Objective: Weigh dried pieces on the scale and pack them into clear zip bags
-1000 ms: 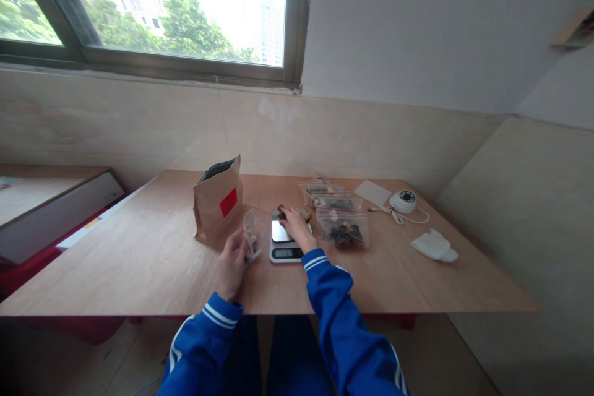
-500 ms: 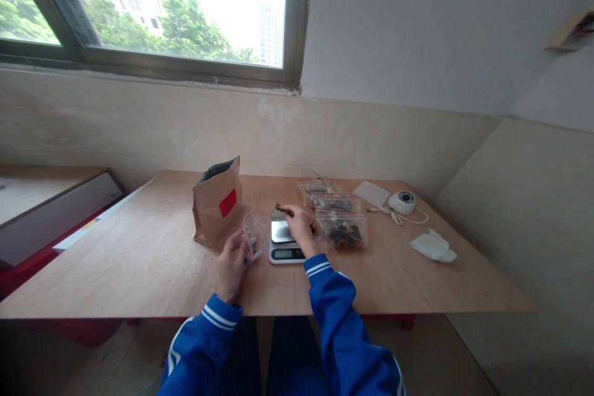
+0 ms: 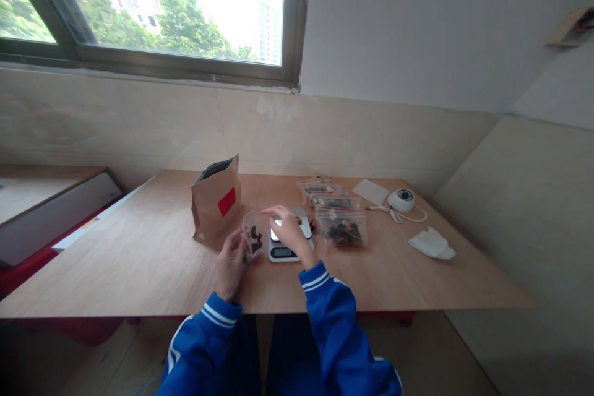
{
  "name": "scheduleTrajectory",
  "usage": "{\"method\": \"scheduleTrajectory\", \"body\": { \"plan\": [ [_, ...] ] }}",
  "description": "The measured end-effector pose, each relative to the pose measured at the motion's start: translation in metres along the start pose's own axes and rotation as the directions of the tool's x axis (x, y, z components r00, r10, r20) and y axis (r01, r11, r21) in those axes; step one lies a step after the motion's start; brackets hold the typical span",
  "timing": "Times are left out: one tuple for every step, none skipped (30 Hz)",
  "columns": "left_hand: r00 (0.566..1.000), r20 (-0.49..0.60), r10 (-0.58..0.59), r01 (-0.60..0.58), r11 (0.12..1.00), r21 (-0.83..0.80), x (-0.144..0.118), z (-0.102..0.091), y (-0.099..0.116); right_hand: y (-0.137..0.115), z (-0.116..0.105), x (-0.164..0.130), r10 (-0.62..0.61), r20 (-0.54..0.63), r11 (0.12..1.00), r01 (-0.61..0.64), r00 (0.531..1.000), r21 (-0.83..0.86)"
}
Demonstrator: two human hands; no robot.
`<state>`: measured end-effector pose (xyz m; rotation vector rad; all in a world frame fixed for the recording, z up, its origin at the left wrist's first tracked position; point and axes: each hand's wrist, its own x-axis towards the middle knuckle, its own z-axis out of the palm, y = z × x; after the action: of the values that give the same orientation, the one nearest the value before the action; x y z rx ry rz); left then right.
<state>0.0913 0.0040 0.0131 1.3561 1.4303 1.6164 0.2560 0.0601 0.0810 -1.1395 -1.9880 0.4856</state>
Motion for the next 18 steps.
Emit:
{"method": "scheduleTrajectory", "body": {
  "plan": [
    [1.000, 0.001, -0.004, 0.004, 1.000, 0.002, 0.000, 0.000, 0.000, 0.012, -0.001, -0.002, 0.049, -0.035, 0.991, -0.053, 0.998, -0.124],
    [1.000, 0.005, -0.009, 0.009, 1.000, 0.003, 0.000, 0.000, -0.001, 0.024, -0.003, -0.004, 0.105, -0.062, 0.964, -0.117, 0.993, -0.237],
    [1.000, 0.010, -0.014, 0.014, 1.000, 0.005, 0.000, 0.000, -0.001, 0.035, -0.003, -0.006, 0.150, -0.080, 0.935, -0.168, 0.985, -0.312],
    [1.000, 0.014, -0.020, 0.020, 1.000, 0.008, 0.000, 0.000, -0.002, 0.044, -0.004, -0.009, 0.184, -0.088, 0.911, -0.203, 0.979, -0.358],
    [1.000, 0.016, -0.024, 0.024, 1.000, 0.010, 0.000, 0.000, -0.002, 0.051, -0.004, -0.012, 0.202, -0.093, 0.899, -0.222, 0.975, -0.377],
    [0.999, 0.017, -0.027, 0.026, 1.000, 0.012, 0.000, 0.000, -0.002, 0.055, -0.004, -0.014, 0.209, -0.096, 0.894, -0.230, 0.973, -0.385],
    [0.999, 0.019, -0.030, 0.029, 1.000, 0.010, 0.000, 0.000, -0.002, 0.055, -0.004, -0.015, 0.212, -0.103, 0.888, -0.235, 0.972, -0.396],
    [0.999, 0.018, -0.033, 0.032, 0.999, 0.005, 0.000, 0.000, -0.001, 0.052, -0.004, -0.015, 0.209, -0.117, 0.885, -0.238, 0.971, -0.399],
    [0.999, 0.016, -0.036, 0.036, 0.999, -0.001, 0.000, 0.000, -0.001, 0.047, -0.003, -0.013, 0.197, -0.138, 0.893, -0.235, 0.971, -0.384],
    [0.999, 0.016, -0.039, 0.039, 0.999, -0.008, 0.000, 0.000, 0.000, 0.039, -0.003, -0.011, 0.174, -0.162, 0.912, -0.221, 0.971, -0.346],
    [0.999, 0.018, -0.043, 0.043, 0.999, -0.016, 0.000, 0.001, 0.000, 0.029, -0.002, -0.008, 0.141, -0.182, 0.938, -0.190, 0.973, -0.290],
    [0.999, 0.024, -0.047, 0.048, 0.999, -0.026, 0.000, 0.001, 0.000, 0.018, 0.000, -0.004, 0.104, -0.189, 0.963, -0.146, 0.976, -0.227],
    [0.998, 0.032, -0.051, 0.052, 0.998, -0.037, 0.000, 0.001, 0.001, 0.008, 0.001, -0.001, 0.065, -0.176, 0.981, -0.095, 0.982, -0.171],
    [0.998, 0.040, -0.053, 0.055, 0.997, -0.047, 0.000, 0.000, 0.001, 0.000, 0.003, 0.001, 0.027, -0.140, 0.990, -0.046, 0.990, -0.132],
    [0.998, 0.044, -0.054, 0.056, 0.997, -0.051, -0.001, 0.000, 0.001, -0.006, 0.004, 0.003, -0.004, -0.094, 0.994, -0.006, 0.996, -0.112],
    [0.998, 0.042, -0.050, 0.052, 0.997, -0.051, -0.001, 0.000, 0.001, -0.008, 0.005, 0.003, -0.026, -0.051, 0.994, 0.021, 0.998, -0.106],
    [0.998, 0.034, -0.044, 0.045, 0.998, -0.047, -0.001, 0.000, 0.001, -0.006, 0.005, 0.001, -0.037, -0.027, 0.993, 0.034, 0.999, -0.112],
    [0.999, 0.023, -0.036, 0.037, 0.999, -0.039, -0.001, 0.000, 0.000, 0.000, 0.005, -0.001, -0.034, -0.026, 0.991, 0.030, 0.999, -0.130]
  ]
}}
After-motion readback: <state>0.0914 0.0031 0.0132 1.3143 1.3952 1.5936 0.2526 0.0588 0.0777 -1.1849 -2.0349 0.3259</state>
